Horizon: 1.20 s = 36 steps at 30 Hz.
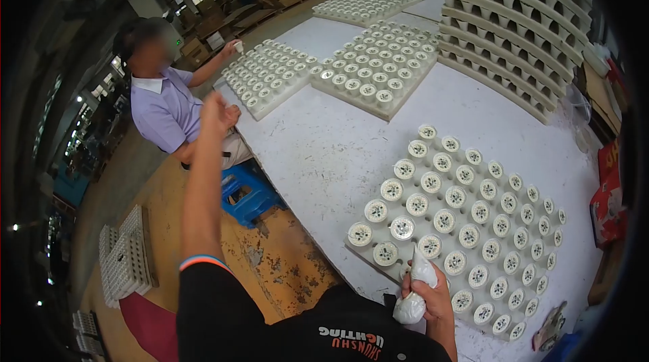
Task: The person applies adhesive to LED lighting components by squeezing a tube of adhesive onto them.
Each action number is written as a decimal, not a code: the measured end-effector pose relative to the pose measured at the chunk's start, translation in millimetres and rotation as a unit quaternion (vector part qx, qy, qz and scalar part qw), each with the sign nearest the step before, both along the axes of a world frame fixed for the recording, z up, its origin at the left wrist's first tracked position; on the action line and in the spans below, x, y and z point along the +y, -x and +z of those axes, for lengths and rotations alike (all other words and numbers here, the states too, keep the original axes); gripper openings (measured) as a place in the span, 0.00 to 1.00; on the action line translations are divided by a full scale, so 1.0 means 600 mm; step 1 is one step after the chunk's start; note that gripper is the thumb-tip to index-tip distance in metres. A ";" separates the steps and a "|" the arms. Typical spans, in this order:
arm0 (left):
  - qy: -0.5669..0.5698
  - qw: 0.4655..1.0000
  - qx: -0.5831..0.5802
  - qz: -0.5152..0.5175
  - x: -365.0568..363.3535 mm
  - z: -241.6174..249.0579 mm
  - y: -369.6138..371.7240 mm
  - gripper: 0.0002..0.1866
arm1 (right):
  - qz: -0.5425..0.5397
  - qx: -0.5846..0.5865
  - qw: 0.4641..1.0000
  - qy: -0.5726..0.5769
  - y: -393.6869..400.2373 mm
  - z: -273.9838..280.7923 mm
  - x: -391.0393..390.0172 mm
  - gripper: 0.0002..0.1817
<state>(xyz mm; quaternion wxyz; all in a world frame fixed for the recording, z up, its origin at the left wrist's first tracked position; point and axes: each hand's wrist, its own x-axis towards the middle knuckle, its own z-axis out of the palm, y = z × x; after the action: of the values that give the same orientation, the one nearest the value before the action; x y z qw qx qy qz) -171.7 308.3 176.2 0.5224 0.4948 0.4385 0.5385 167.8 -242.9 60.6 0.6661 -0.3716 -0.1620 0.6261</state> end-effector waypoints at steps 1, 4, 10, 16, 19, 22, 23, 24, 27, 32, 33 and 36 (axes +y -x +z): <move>-0.031 0.998 0.007 0.046 -0.023 0.058 -0.019 0.07 | -0.013 0.001 1.000 -0.001 -0.001 0.003 -0.001 0.29; -0.129 0.987 0.081 0.042 -0.134 0.185 -0.125 0.15 | -0.026 0.019 0.999 -0.006 0.009 0.003 0.011 0.27; -0.231 0.778 0.484 -0.326 -0.361 0.036 -0.297 0.18 | -0.017 0.040 0.999 -0.010 0.007 -0.006 0.009 0.24; -0.260 0.889 0.375 -0.044 -0.354 -0.205 -0.276 0.23 | -0.035 0.035 0.998 -0.049 -0.005 -0.022 0.001 0.21; -0.272 0.787 0.548 0.081 -0.357 -0.409 -0.191 0.28 | -0.033 0.036 0.998 -0.050 -0.005 -0.019 0.011 0.21; -0.230 0.799 0.556 -0.007 -0.370 -0.368 -0.205 0.30 | -0.036 -0.015 0.999 -0.008 -0.004 -0.006 0.025 0.22; -0.212 0.802 0.559 -0.009 -0.349 -0.361 -0.203 0.31 | -0.046 -0.015 0.999 -0.004 -0.002 -0.001 0.030 0.22; -0.193 0.804 0.562 -0.012 -0.307 -0.345 -0.201 0.32 | -0.055 -0.016 0.998 0.000 -0.001 0.004 0.036 0.21; -0.155 0.841 0.513 0.073 -0.144 -0.289 -0.161 0.37 | -0.060 -0.009 0.998 0.008 0.005 0.011 0.029 0.20; -0.283 0.860 0.396 0.153 -0.038 -0.075 -0.159 0.31 | -0.048 -0.003 0.999 -0.008 0.008 0.003 0.038 0.20; -0.276 0.884 0.357 0.118 -0.066 -0.052 -0.178 0.30 | -0.054 -0.009 0.998 0.009 0.012 0.012 0.042 0.21; -0.255 0.880 0.400 0.037 -0.135 -0.077 -0.213 0.28 | -0.025 -0.015 1.000 -0.012 0.011 -0.013 0.043 0.23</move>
<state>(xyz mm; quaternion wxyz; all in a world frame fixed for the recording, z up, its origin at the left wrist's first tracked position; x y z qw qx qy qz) -44.0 227.0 130.2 0.1386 0.7677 0.4754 0.4068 161.0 -216.8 52.8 0.6834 -0.3766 -0.1700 0.6019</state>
